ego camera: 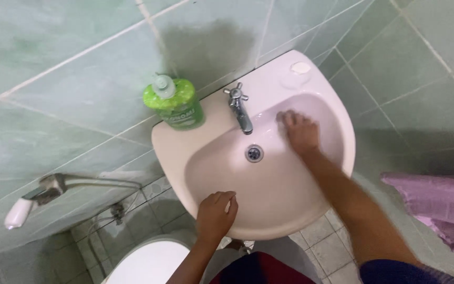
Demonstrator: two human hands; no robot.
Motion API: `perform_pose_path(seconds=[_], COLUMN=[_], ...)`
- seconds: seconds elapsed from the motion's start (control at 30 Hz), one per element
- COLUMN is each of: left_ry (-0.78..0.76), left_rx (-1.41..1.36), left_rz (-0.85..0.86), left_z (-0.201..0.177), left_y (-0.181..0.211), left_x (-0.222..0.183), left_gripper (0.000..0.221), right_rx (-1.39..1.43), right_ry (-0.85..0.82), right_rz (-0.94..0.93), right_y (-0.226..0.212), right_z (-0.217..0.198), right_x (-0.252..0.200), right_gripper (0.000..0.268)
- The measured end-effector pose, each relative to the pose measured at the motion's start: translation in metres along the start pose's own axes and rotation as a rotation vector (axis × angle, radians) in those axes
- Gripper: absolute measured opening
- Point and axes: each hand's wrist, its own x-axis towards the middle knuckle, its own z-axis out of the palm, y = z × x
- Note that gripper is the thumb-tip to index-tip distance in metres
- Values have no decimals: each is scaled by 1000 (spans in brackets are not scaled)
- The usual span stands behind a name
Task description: Cleaning a bathroom sink using soap and a scrubbing sponge.
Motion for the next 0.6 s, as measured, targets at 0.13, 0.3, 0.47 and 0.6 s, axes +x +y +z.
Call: perform_pose_path(seconds=[0.13,0.3,0.47,0.6], left_ry=[156,270,232,204], left_rx=[-16,25,-80,-8], left_rz=[86,139,151,254], left_z=[9,12,0,-9], left_y=[-9,-10,-3,-9], left_x=[-5,-10,-8,-3], left_gripper=[14,12,11,4], right_rx=[884,1143,366,-173], right_ry=[139,-237,-152,-161], right_rz=[-47,-108,110,-370], right_y=[-149,-151,2,-49], right_z=[-17,-50,-47,24], right_x=[-26,-48,-21,3], right_gripper=[32,70,54,52])
